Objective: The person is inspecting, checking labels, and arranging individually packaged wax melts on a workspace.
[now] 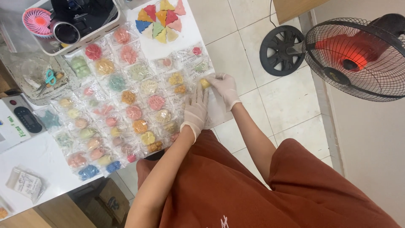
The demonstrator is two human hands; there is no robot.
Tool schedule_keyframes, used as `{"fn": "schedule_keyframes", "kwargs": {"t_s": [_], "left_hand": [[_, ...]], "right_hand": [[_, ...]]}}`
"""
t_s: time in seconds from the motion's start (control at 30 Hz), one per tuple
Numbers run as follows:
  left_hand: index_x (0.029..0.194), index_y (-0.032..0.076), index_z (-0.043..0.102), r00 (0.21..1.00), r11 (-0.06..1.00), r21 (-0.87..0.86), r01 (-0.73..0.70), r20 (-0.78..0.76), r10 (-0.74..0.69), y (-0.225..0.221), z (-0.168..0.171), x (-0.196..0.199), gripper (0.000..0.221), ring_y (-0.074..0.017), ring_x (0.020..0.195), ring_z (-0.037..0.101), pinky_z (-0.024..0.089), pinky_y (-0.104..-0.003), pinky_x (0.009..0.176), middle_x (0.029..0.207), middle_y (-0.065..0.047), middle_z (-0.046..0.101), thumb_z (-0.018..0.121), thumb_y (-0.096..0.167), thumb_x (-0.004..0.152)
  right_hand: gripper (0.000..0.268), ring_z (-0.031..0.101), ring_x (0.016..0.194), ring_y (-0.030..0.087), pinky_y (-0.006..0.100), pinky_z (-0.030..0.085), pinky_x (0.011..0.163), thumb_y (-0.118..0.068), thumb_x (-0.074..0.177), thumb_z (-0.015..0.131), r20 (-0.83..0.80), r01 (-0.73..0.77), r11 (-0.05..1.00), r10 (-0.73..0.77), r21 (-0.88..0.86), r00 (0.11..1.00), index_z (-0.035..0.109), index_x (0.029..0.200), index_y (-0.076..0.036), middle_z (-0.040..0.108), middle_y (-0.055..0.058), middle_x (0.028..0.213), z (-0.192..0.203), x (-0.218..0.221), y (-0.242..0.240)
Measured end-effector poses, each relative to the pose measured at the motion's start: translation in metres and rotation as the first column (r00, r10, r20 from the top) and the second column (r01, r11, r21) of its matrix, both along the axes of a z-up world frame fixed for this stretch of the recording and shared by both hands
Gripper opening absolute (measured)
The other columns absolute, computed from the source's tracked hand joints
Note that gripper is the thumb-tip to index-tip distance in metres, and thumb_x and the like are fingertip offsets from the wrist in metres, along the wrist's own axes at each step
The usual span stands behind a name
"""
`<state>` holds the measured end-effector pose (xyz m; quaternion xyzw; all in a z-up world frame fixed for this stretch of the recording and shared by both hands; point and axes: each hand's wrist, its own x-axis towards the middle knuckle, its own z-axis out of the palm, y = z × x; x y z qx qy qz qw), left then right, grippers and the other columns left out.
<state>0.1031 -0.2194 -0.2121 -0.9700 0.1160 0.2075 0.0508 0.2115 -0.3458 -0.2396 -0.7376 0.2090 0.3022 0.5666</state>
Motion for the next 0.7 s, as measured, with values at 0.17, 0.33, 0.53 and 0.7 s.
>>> {"fn": "schedule_keyframes", "kwargs": {"t_s": [0.17, 0.33, 0.53, 0.7], "left_hand": [[0.165, 0.008, 0.016, 0.996, 0.999, 0.011, -0.043, -0.081, 0.044, -0.006, 0.013, 0.009, 0.076, -0.0386, 0.154, 0.02, 0.032, -0.05, 0.117, 0.167, -0.026, 0.013, 0.052, 0.02, 0.098], [0.165, 0.009, 0.013, 0.994, 0.996, 0.067, -0.062, -0.085, 0.068, -0.011, 0.017, 0.021, 0.08, -0.0371, 0.154, 0.019, 0.03, -0.049, 0.117, 0.168, -0.024, 0.013, 0.052, 0.019, 0.096], [0.163, 0.006, 0.018, 0.992, 0.99, 0.098, -0.1, -0.063, 0.106, -0.025, 0.011, 0.021, 0.075, -0.0377, 0.155, 0.015, 0.027, -0.054, 0.121, 0.167, -0.024, 0.012, 0.052, 0.019, 0.097], [0.161, 0.001, 0.028, 0.992, 0.987, 0.162, -0.016, -0.124, 0.037, -0.028, 0.015, 0.02, 0.075, -0.036, 0.156, 0.011, 0.029, -0.059, 0.114, 0.17, -0.019, 0.002, 0.055, 0.01, 0.092]], "right_hand": [[0.042, 0.073, 0.085, 0.015, 0.027, 0.057, 0.079, -0.034, 0.083, 0.081, 0.105, -0.049, 0.987, 0.066, -0.152, 0.992, 0.076, 0.106, 0.001, 0.078, 0.01, 0.095, 0.036, -0.001, 0.012], [0.045, 0.073, 0.086, 0.02, 0.03, 0.056, 0.081, -0.039, 0.083, 0.08, 0.096, -0.102, 0.955, 0.133, -0.279, 0.986, 0.077, 0.106, -0.001, 0.078, 0.012, 0.097, 0.051, 0.003, 0.018], [0.056, 0.065, 0.093, 0.025, 0.036, 0.054, 0.08, -0.037, 0.078, 0.085, 0.393, -0.021, 0.898, 0.213, -0.439, 0.895, 0.07, 0.115, 0.001, 0.065, 0.018, 0.111, 0.049, -0.003, 0.008], [0.04, 0.073, 0.099, 0.017, 0.029, 0.058, 0.091, -0.02, 0.081, 0.081, 0.181, -0.101, 0.99, 0.118, -0.1, 0.976, 0.07, 0.113, 0.001, 0.076, 0.011, 0.107, 0.03, -0.011, -0.016]]}}
